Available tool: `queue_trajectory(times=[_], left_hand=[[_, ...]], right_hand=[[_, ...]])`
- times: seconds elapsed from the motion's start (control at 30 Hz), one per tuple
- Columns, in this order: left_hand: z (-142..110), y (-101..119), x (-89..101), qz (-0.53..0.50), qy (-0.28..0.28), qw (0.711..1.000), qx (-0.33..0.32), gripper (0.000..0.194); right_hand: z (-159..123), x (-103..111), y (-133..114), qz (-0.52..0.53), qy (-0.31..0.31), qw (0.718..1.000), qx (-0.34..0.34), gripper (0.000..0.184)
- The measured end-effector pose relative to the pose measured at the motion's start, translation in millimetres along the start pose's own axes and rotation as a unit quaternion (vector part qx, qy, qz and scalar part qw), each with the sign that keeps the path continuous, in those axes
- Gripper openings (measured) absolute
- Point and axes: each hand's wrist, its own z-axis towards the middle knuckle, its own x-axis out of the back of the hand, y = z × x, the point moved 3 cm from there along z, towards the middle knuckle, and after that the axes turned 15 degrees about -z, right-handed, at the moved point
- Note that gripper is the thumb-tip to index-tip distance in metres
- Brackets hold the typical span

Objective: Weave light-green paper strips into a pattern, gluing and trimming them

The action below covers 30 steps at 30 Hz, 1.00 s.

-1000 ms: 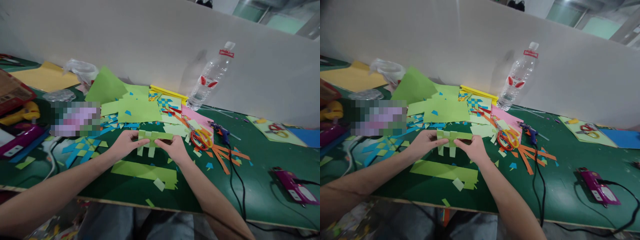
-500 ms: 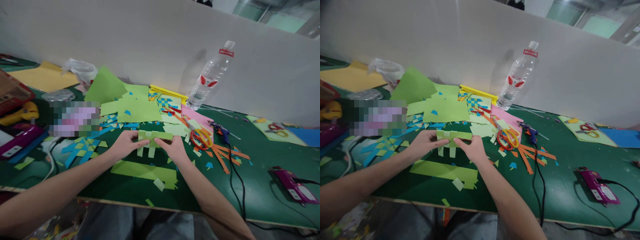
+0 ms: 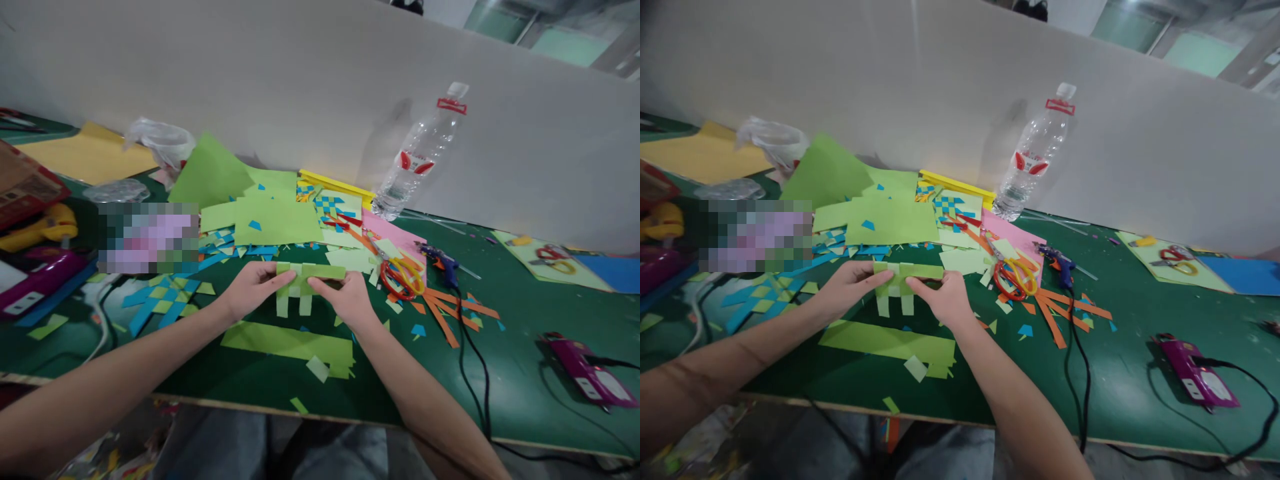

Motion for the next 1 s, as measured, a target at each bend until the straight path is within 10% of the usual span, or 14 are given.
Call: queue_trajectory(times=[1.0], left_hand=[[4,-13,3.8,-0.088,0.012,0.994,0.061,0.038]], right_hand=[[4,2,4,-0.064,0.011,0.998,-0.026,0.028]])
